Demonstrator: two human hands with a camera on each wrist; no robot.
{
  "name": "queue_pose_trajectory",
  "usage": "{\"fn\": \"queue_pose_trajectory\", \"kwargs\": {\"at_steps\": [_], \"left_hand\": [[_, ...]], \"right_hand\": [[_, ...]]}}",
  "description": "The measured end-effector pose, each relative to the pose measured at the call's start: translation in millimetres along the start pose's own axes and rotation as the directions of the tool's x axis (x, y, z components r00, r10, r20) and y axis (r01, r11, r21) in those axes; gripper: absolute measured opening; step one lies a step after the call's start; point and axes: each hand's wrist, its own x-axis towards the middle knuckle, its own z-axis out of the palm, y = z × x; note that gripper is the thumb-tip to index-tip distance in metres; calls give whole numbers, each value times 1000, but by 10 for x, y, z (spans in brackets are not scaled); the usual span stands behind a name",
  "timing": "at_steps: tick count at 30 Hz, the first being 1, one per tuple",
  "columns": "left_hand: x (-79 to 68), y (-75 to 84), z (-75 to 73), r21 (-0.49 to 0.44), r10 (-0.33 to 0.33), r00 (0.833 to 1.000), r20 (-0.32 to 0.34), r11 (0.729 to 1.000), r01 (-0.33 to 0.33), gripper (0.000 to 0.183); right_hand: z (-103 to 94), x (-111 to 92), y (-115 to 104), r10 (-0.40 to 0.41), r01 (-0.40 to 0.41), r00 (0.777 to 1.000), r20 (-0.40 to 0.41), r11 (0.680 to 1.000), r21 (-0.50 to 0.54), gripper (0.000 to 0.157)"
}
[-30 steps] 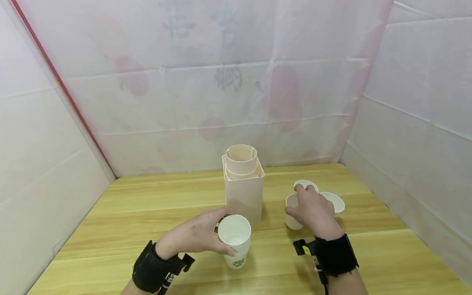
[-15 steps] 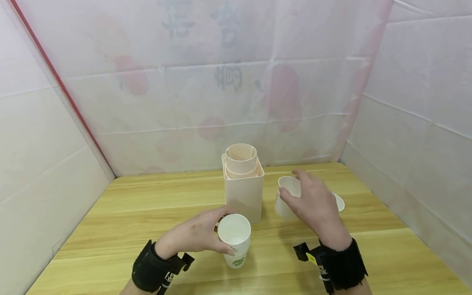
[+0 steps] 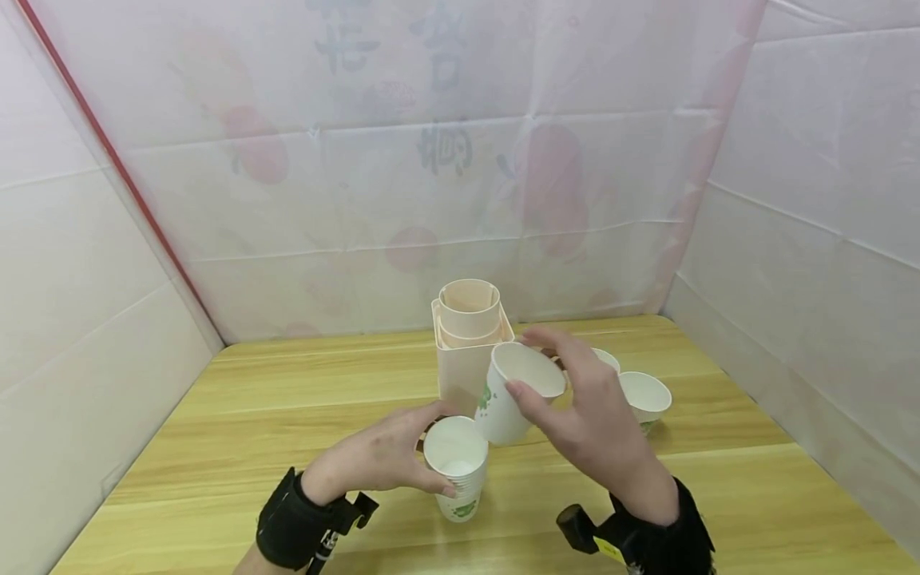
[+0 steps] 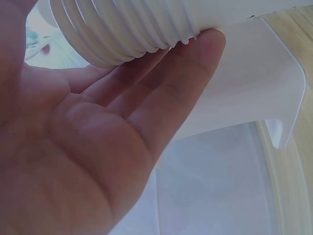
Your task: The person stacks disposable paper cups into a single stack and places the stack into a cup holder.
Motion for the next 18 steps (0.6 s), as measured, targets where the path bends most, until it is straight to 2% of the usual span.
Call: {"fn": "queue_pose_trajectory", "kwargs": {"at_steps": [4,7,14,18], "left_hand": [[3,-2,-6,-7,-2,1000,6,1000,2,70],[3,1,-11,-7,-8,1000,10,1000,9,70],[6,8,-6,-1,11,1000,7,1000,-11,72],[13,8,2,6,27,1000,5,1000,-27,75]], "right_hand": [[71,39,-179,-85,82,996,34,993,82,51],[106,74,-315,-102,96,993,56,990,102,48],[185,99,-416,-103,77,984,147,982,175,45],[216,93,-407,-97,66,982,161,980,186,47]]}}
